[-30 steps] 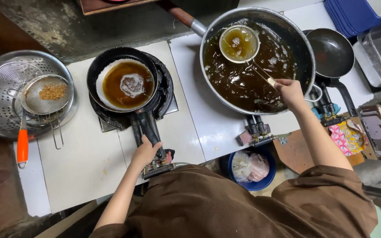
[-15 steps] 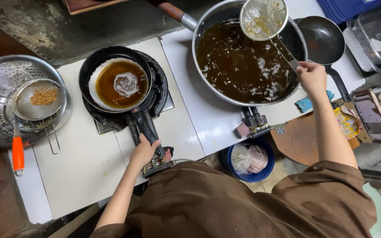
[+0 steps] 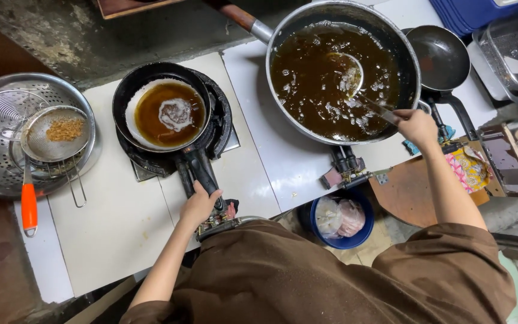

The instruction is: Using a handheld mesh strainer to remove fried food particles and debris from a large pot of cooking oil.

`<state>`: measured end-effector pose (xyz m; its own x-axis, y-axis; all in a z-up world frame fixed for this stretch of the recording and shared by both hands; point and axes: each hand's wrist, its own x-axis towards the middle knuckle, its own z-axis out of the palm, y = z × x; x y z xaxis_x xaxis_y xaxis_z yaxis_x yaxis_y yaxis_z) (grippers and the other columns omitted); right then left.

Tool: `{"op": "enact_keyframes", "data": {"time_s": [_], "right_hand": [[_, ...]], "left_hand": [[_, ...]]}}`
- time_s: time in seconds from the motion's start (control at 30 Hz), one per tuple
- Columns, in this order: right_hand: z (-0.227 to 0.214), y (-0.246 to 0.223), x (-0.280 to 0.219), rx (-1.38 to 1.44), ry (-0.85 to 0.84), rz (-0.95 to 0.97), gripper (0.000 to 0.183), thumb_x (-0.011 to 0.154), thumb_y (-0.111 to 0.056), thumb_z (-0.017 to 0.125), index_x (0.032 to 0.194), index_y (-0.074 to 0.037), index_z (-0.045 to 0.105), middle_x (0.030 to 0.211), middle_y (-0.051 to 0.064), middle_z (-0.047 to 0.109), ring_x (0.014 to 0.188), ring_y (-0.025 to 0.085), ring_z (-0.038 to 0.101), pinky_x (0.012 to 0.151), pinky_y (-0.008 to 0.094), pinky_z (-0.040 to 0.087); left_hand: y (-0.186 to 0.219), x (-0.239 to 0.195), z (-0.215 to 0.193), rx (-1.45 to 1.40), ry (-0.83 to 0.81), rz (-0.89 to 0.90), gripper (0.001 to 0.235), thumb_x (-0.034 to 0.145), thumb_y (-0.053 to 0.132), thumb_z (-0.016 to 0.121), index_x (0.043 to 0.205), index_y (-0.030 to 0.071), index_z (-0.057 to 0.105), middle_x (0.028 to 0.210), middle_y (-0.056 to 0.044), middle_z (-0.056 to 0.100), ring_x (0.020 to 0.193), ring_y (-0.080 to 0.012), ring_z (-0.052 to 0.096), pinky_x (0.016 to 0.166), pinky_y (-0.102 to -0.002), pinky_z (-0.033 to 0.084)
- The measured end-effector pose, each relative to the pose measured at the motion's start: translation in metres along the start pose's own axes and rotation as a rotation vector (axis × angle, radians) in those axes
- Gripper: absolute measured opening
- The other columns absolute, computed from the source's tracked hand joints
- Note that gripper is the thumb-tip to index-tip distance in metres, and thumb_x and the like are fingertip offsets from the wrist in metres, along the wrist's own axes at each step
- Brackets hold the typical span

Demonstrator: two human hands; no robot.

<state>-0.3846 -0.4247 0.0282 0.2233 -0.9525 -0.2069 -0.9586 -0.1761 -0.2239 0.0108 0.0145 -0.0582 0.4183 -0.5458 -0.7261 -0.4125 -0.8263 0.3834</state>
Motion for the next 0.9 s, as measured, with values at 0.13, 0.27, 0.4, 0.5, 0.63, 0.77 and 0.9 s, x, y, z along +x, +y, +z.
{"op": "enact_keyframes", "data": {"time_s": [0.13, 0.27, 0.4, 0.5, 0.63, 0.77, 0.9], "right_hand": [[0.016, -0.023, -0.014, 0.357, -0.080, -0.025, 0.029, 0.101, -0.018, 0.067, 0.128, -0.009, 0.074, 0.090, 0.028, 0.072, 0.080, 0.039, 0.071, 0.071, 0.045, 0.053], [0.043, -0.024, -0.001, 0.679, -0.201, 0.030, 0.027, 0.100, -0.012, 0.063, 0.125, -0.003, 0.069, 0.056, 0.013, 0.050, 0.043, 0.013, 0.039, 0.037, 0.023, 0.028], [0.041, -0.033, -0.005, 0.809, -0.263, 0.053, 0.028, 0.101, -0.012, 0.060, 0.127, -0.003, 0.066, 0.056, 0.006, 0.046, 0.041, 0.008, 0.032, 0.037, 0.022, 0.025], [0.032, -0.041, -0.012, 0.846, -0.271, 0.039, 0.030, 0.103, -0.012, 0.058, 0.130, 0.000, 0.064, 0.058, 0.004, 0.044, 0.042, 0.006, 0.031, 0.037, 0.023, 0.025], [0.019, -0.051, -0.019, 0.871, -0.256, 0.016, 0.032, 0.104, -0.012, 0.059, 0.131, 0.004, 0.061, 0.059, 0.002, 0.045, 0.043, 0.005, 0.031, 0.038, 0.022, 0.025], [0.003, -0.051, -0.021, 0.868, -0.218, 0.001, 0.032, 0.104, -0.012, 0.060, 0.132, 0.003, 0.061, 0.058, 0.002, 0.044, 0.043, 0.005, 0.033, 0.037, 0.022, 0.025], [-0.018, -0.041, -0.020, 0.859, -0.131, -0.013, 0.030, 0.105, -0.012, 0.059, 0.131, 0.001, 0.063, 0.059, 0.003, 0.045, 0.042, 0.004, 0.036, 0.037, 0.021, 0.029]], "left_hand": [[-0.020, 0.024, 0.012, 0.008, 0.048, 0.105, 0.088, 0.107, 0.056, 0.040, 0.154, -0.016, 0.019, 0.101, -0.034, 0.071, 0.073, -0.0305, 0.076, 0.052, -0.035, 0.055], [-0.021, 0.026, 0.013, 0.020, 0.045, 0.105, 0.089, 0.107, 0.055, 0.041, 0.154, -0.016, 0.019, 0.103, -0.036, 0.070, 0.072, -0.0300, 0.076, 0.052, -0.035, 0.055], [-0.024, 0.028, 0.014, 0.005, 0.059, 0.114, 0.088, 0.107, 0.055, 0.041, 0.154, -0.016, 0.019, 0.100, -0.036, 0.070, 0.065, -0.0281, 0.073, 0.046, -0.032, 0.051], [-0.020, 0.024, 0.012, 0.007, 0.060, 0.114, 0.088, 0.107, 0.055, 0.041, 0.154, -0.016, 0.019, 0.103, -0.037, 0.070, 0.067, -0.0287, 0.074, 0.047, -0.033, 0.052], [-0.010, 0.010, 0.005, 0.028, 0.066, 0.119, 0.089, 0.106, 0.056, 0.039, 0.154, -0.016, 0.019, 0.112, -0.038, 0.068, 0.074, -0.0305, 0.076, 0.050, -0.036, 0.054], [-0.007, 0.009, 0.004, 0.036, 0.063, 0.115, 0.090, 0.106, 0.058, 0.038, 0.154, -0.015, 0.018, 0.115, -0.038, 0.067, 0.081, -0.0333, 0.077, 0.057, -0.038, 0.058], [-0.003, 0.001, 0.002, 0.012, 0.049, 0.111, 0.091, 0.106, 0.059, 0.038, 0.155, -0.015, 0.016, 0.118, -0.039, 0.065, 0.090, -0.0371, 0.076, 0.063, -0.041, 0.060]]}}
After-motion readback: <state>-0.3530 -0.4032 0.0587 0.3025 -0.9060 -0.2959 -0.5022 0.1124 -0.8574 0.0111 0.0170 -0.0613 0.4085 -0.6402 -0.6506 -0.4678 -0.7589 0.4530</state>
